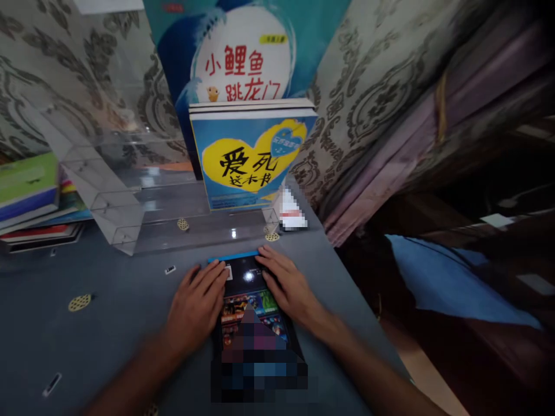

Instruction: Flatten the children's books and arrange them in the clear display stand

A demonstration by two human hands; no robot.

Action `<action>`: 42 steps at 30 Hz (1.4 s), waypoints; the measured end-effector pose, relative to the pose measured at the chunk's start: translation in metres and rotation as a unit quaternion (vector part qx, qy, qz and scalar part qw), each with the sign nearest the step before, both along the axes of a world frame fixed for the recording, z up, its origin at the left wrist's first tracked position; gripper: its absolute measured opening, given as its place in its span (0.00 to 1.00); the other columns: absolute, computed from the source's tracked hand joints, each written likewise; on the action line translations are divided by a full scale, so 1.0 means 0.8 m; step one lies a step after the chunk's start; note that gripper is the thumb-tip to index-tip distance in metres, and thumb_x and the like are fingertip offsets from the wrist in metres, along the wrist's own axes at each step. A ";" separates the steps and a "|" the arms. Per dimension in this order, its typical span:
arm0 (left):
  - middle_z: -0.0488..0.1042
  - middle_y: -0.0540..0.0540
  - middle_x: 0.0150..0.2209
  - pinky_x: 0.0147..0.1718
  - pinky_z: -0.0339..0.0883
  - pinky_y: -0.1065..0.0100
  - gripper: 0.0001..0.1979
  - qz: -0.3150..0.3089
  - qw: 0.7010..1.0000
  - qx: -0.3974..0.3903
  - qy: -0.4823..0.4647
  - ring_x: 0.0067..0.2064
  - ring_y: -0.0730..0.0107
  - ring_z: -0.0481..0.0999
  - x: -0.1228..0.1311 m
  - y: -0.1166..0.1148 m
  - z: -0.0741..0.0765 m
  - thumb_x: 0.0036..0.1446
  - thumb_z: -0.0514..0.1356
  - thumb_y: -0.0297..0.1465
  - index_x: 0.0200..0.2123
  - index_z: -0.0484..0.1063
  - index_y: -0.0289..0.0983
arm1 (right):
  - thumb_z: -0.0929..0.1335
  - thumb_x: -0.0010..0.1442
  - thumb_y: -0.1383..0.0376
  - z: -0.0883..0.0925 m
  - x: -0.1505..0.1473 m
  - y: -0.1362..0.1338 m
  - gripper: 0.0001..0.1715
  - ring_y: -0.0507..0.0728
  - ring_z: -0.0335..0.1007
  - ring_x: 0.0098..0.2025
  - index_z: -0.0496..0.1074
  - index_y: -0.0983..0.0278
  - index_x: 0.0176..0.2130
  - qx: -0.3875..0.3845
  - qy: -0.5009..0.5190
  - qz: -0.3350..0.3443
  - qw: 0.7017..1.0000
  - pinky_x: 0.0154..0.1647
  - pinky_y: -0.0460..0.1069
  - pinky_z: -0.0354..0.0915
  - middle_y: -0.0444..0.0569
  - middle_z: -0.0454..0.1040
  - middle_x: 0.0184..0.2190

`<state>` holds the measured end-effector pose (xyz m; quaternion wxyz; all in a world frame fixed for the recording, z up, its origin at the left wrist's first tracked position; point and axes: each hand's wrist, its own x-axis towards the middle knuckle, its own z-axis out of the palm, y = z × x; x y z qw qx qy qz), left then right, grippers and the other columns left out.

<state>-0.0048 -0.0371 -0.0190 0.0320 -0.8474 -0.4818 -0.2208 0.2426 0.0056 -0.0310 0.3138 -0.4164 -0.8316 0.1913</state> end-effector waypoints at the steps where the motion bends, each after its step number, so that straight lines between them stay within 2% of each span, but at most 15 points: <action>1: 0.75 0.41 0.58 0.59 0.65 0.51 0.19 0.001 1.000 0.002 0.002 0.60 0.59 0.72 0.000 0.001 -0.001 0.68 0.49 0.26 0.57 0.70 0.38 | 0.60 0.70 0.66 -0.002 0.000 0.001 0.22 0.61 0.61 0.67 0.69 0.61 0.60 0.005 -0.003 0.002 1.000 0.66 0.64 0.63 0.55 0.69 0.62; 7: 0.75 0.41 0.57 0.58 0.67 0.51 0.17 0.016 1.000 -0.001 0.013 0.60 0.58 0.73 0.003 0.001 0.000 0.68 0.50 0.26 0.55 0.72 0.37 | 0.60 0.68 0.67 -0.001 -0.007 0.004 0.22 0.63 0.64 0.65 0.71 0.62 0.58 0.019 -0.018 -0.004 1.000 0.65 0.66 0.63 0.56 0.71 0.61; 13: 0.75 0.40 0.58 0.58 0.66 0.49 0.17 0.021 1.000 -0.005 0.007 0.60 0.57 0.72 0.003 -0.001 -0.001 0.67 0.51 0.25 0.55 0.72 0.37 | 0.60 0.67 0.69 0.000 -0.014 0.003 0.22 0.62 0.66 0.64 0.72 0.63 0.57 0.049 -0.050 -0.018 0.997 0.65 0.63 0.64 0.57 0.71 0.60; 20: 0.75 0.40 0.57 0.59 0.65 0.46 0.19 0.037 0.999 -0.003 0.029 0.60 0.57 0.73 -0.006 0.011 -0.001 0.66 0.49 0.25 0.55 0.73 0.39 | 0.60 0.66 0.72 0.000 -0.032 0.007 0.23 0.63 0.65 0.64 0.72 0.65 0.57 0.064 -0.066 -0.029 0.995 0.65 0.63 0.64 0.60 0.71 0.58; 26: 0.76 0.40 0.57 0.59 0.65 0.51 0.19 0.042 0.998 0.002 0.041 0.60 0.60 0.73 -0.012 0.019 0.002 0.66 0.49 0.24 0.54 0.73 0.39 | 0.61 0.65 0.73 -0.007 -0.039 0.018 0.23 0.63 0.67 0.63 0.73 0.64 0.56 0.082 -0.038 -0.027 0.996 0.64 0.63 0.65 0.59 0.72 0.57; 29: 0.77 0.40 0.53 0.57 0.65 0.51 0.17 0.045 0.997 0.004 0.064 0.56 0.59 0.75 -0.006 0.019 0.011 0.65 0.50 0.23 0.51 0.74 0.39 | 0.61 0.65 0.71 -0.010 -0.030 0.022 0.22 0.62 0.67 0.63 0.73 0.62 0.56 0.084 -0.028 -0.018 0.996 0.64 0.62 0.66 0.58 0.73 0.58; 34: 0.78 0.42 0.42 0.52 0.66 0.51 0.12 0.053 0.991 0.003 0.119 0.46 0.57 0.77 0.015 0.025 0.029 0.66 0.51 0.24 0.42 0.74 0.37 | 0.63 0.66 0.69 -0.014 -0.015 0.029 0.21 0.62 0.67 0.63 0.73 0.60 0.56 0.085 -0.017 0.014 0.996 0.63 0.63 0.66 0.55 0.73 0.59; 42: 0.76 0.42 0.43 0.49 0.70 0.57 0.10 -0.005 0.993 -0.009 0.118 0.47 0.58 0.75 0.051 0.039 0.031 0.66 0.52 0.25 0.42 0.74 0.36 | 0.62 0.65 0.69 -0.009 -0.009 0.031 0.19 0.62 0.70 0.61 0.74 0.62 0.53 0.095 -0.016 0.007 0.995 0.62 0.63 0.66 0.56 0.76 0.55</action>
